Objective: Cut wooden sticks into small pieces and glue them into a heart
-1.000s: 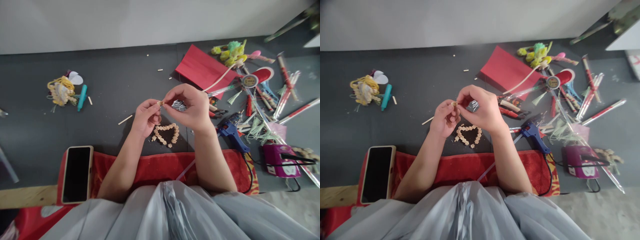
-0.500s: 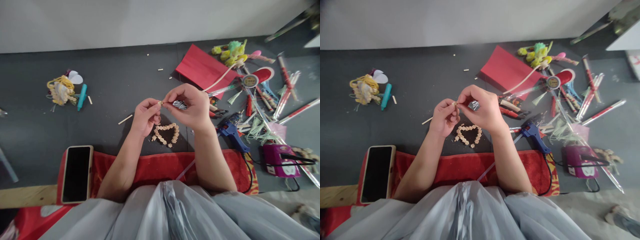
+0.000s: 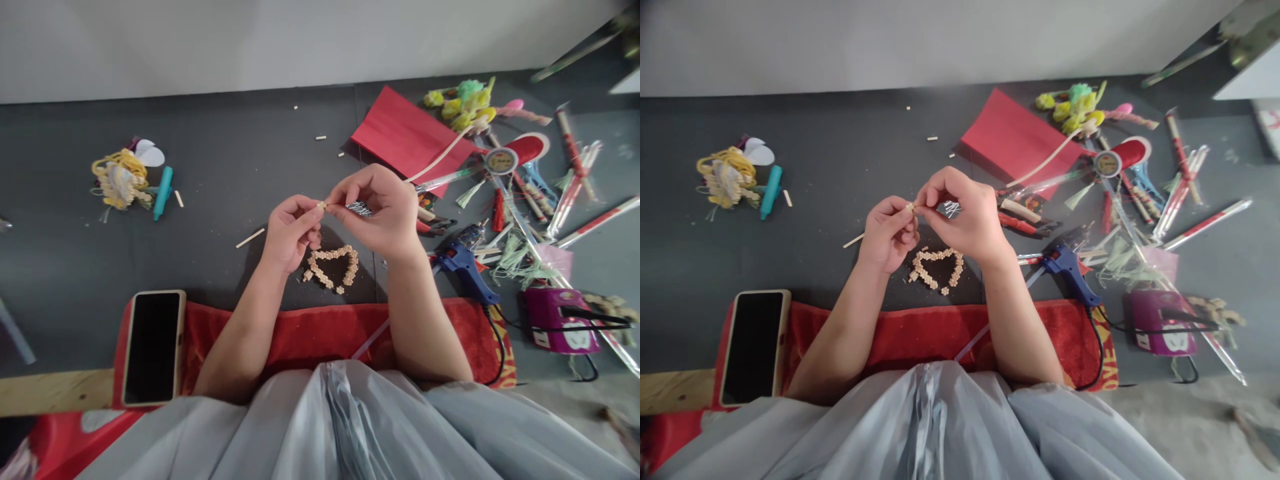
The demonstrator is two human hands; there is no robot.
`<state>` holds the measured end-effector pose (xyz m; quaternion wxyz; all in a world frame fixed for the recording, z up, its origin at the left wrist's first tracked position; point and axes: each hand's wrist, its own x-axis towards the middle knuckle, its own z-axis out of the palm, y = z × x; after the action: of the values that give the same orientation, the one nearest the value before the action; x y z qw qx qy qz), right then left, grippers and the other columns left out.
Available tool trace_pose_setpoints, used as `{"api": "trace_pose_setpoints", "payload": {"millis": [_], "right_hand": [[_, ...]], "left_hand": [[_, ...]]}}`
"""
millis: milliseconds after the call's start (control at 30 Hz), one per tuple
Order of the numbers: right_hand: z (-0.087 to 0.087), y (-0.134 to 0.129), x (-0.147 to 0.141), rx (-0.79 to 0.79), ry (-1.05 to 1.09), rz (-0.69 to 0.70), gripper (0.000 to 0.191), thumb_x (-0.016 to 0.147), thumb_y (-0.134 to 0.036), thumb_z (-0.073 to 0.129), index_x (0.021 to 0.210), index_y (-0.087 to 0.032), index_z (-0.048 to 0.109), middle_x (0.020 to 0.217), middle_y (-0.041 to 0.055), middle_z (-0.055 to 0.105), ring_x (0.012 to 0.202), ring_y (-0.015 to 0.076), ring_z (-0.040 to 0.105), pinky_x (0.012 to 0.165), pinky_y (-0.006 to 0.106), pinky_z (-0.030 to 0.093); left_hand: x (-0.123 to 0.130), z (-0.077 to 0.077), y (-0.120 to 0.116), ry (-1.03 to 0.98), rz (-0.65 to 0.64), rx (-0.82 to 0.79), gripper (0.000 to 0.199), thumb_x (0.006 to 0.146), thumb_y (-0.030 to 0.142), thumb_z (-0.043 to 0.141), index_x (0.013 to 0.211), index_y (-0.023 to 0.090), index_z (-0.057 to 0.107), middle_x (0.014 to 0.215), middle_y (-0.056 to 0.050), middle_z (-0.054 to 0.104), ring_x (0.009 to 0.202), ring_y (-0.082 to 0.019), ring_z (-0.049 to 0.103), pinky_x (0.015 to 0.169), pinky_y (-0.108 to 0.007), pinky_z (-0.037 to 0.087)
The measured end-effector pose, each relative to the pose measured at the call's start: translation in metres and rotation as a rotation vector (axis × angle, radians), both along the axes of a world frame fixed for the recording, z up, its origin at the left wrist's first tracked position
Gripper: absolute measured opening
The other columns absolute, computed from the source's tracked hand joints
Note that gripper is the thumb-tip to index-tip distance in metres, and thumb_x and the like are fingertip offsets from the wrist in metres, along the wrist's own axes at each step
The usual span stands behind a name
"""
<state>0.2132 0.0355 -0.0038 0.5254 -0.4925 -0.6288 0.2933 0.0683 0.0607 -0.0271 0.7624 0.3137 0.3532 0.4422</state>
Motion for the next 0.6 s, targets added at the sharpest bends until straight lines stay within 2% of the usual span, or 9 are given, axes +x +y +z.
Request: {"api": "trace_pose_setpoints", "payload": {"millis": [400, 600], "right_hand": [[-0.008, 0.005, 0.002, 0.127, 0.024, 0.023, 0.024, 0.078, -0.013, 0.068, 0.076, -0.024, 0.046, 0.076, -0.004, 0.067, 0.07, 0.0093, 0.065, 0.065, 0.026, 0.057], [-0.01, 0.006, 0.002, 0.12, 0.017, 0.006, 0.025, 0.078, -0.015, 0.07, 0.075, -0.024, 0.047, 0.075, -0.0036, 0.067, 0.069, 0.01, 0.065, 0.064, 0.027, 0.058]], "left_hand": [[0.001, -0.002, 0.0, 0.017, 0.002, 0.01, 0.049, 0.051, 0.045, 0.094, 0.068, 0.018, 0.057, 0.046, 0.011, 0.055, 0.034, -0.001, 0.042, 0.032, -0.013, 0.033], [0.001, -0.002, 0.0, 0.035, 0.004, 0.019, 0.049, 0.051, 0.045, 0.093, 0.068, 0.019, 0.055, 0.046, 0.011, 0.054, 0.034, -0.001, 0.042, 0.031, -0.013, 0.033]]}}
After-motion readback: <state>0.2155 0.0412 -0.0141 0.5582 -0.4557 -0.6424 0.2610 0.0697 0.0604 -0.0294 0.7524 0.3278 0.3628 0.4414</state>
